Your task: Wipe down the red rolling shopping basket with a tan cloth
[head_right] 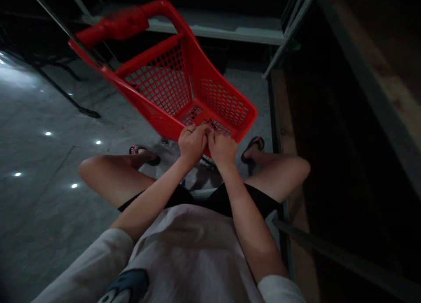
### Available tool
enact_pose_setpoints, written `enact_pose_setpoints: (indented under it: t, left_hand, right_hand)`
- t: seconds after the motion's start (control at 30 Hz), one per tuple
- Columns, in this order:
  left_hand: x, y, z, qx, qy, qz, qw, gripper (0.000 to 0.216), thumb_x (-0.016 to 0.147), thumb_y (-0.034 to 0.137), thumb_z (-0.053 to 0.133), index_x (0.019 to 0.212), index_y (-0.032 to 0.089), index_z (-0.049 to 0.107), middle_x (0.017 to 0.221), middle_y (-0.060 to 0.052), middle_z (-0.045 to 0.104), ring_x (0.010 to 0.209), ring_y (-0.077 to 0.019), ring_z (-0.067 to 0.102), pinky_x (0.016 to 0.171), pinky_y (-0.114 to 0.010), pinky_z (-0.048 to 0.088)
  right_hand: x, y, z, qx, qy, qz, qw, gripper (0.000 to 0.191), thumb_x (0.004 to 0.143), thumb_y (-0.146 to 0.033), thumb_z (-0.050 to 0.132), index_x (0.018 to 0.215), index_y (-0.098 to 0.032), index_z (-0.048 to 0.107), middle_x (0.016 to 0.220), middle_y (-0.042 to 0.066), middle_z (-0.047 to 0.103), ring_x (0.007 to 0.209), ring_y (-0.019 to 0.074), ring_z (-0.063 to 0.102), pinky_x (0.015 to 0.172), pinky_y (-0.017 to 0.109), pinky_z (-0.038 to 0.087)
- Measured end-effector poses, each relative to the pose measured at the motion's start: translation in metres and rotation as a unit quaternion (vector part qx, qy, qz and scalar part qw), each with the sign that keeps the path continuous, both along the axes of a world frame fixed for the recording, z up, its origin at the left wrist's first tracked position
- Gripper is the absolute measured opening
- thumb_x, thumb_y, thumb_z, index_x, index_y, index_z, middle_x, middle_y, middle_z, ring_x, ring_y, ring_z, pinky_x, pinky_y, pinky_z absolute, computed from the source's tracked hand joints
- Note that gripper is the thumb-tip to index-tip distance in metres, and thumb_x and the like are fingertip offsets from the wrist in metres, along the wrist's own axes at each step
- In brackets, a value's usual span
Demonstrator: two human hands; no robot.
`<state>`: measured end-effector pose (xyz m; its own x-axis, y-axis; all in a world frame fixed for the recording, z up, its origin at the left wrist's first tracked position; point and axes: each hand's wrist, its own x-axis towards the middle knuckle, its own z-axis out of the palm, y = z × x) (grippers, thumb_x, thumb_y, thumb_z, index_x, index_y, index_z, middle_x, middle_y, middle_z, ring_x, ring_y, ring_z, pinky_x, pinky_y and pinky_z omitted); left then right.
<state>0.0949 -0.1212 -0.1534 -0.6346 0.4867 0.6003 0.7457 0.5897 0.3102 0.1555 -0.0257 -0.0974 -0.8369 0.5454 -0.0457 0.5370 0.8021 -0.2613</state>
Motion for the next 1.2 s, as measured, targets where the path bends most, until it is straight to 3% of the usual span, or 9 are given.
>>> enact_pose_setpoints:
  t: [0.13,0.33,0.47,0.7,0.83,0.9,0.97,1.1,1.2]
  left_hand:
    - [-0.019,-0.01,0.013,-0.091,0.12,-0.163,0.975,0.029,0.108,0.025,0.046,0.115,0.026,0.074,0.083,-0.003,0.075,0.09,-0.0202,0.069,0.106,-0.039,0.049]
    - [-0.078,-0.058,0.031,-0.155,0.072,-0.21,0.963,0.026,0.107,0.036,0.049,0.114,0.028,0.072,0.097,-0.004,0.077,0.091,-0.0217,0.064,0.109,-0.049,0.046]
    - [-0.122,-0.105,0.055,-0.163,0.021,-0.173,0.971,0.031,0.1,0.053,0.06,0.109,0.026,0.073,0.084,-0.003,0.072,0.095,-0.0243,0.064,0.116,-0.055,0.039]
    - [-0.177,-0.155,0.106,-0.112,-0.061,-0.067,0.99,0.022,0.1,0.04,0.053,0.107,0.033,0.073,0.09,-0.008,0.072,0.118,-0.0291,0.068,0.13,-0.053,0.025]
    - [-0.183,-0.139,0.096,-0.031,-0.045,0.065,0.996,0.029,0.1,0.035,0.049,0.116,0.027,0.073,0.111,-0.017,0.075,0.126,-0.0336,0.064,0.118,-0.061,0.033]
    - [-0.17,-0.118,0.083,0.012,-0.041,0.138,0.989,0.033,0.1,0.028,0.046,0.121,0.027,0.072,0.113,-0.018,0.075,0.125,-0.0358,0.064,0.108,-0.064,0.038]
    - [-0.145,-0.092,0.066,-0.011,-0.043,0.174,0.984,0.038,0.101,0.021,0.043,0.127,0.027,0.07,0.108,-0.018,0.075,0.117,-0.0361,0.066,0.101,-0.061,0.045]
    - [-0.075,-0.032,0.034,-0.069,-0.06,0.158,0.983,0.037,0.101,0.016,0.047,0.13,0.025,0.069,0.099,-0.012,0.075,0.105,-0.031,0.07,0.094,-0.046,0.054]
    - [-0.03,0.001,0.021,-0.085,-0.04,0.077,0.993,0.034,0.104,0.016,0.046,0.129,0.022,0.068,0.103,-0.009,0.076,0.101,-0.025,0.071,0.101,-0.038,0.052]
  right_hand:
    - [0.017,0.028,-0.001,0.024,-0.018,0.004,1.0,0.054,0.108,-0.039,0.034,0.107,-0.015,0.083,0.104,0.017,0.082,0.098,0.0306,0.077,0.075,0.033,0.046]
    - [0.026,0.056,-0.007,0.035,-0.01,0.012,0.999,0.05,0.106,-0.036,0.038,0.1,-0.013,0.082,0.102,0.016,0.082,0.094,0.0289,0.077,0.069,0.032,0.042]
    - [0.021,0.059,-0.009,0.024,0.007,0.018,1.0,0.05,0.105,-0.036,0.037,0.1,-0.014,0.082,0.103,0.015,0.082,0.093,0.0273,0.076,0.07,0.032,0.042]
    - [-0.009,0.049,-0.009,0.015,0.013,0.038,0.999,0.053,0.106,-0.038,0.037,0.106,-0.014,0.083,0.104,0.018,0.082,0.097,0.0294,0.077,0.075,0.032,0.048]
    - [-0.024,0.035,-0.013,0.018,0.028,0.036,0.999,0.056,0.107,-0.04,0.034,0.103,-0.014,0.083,0.101,0.018,0.082,0.096,0.0291,0.077,0.076,0.031,0.051]
    - [-0.028,0.028,-0.014,0.026,0.036,0.024,0.999,0.058,0.107,-0.041,0.033,0.103,-0.013,0.083,0.1,0.019,0.082,0.094,0.0291,0.078,0.076,0.032,0.052]
    - [-0.03,0.023,-0.014,0.032,0.038,0.015,0.999,0.058,0.107,-0.04,0.032,0.104,-0.013,0.083,0.1,0.02,0.081,0.093,0.0299,0.078,0.075,0.033,0.052]
    - [-0.028,0.022,-0.013,0.041,0.026,0.014,0.999,0.057,0.107,-0.038,0.032,0.105,-0.012,0.082,0.101,0.021,0.081,0.094,0.031,0.078,0.075,0.033,0.051]
    - [-0.024,0.028,-0.015,0.04,0.025,0.013,0.999,0.056,0.107,-0.037,0.033,0.105,-0.012,0.083,0.1,0.021,0.081,0.094,0.0313,0.078,0.074,0.034,0.05]
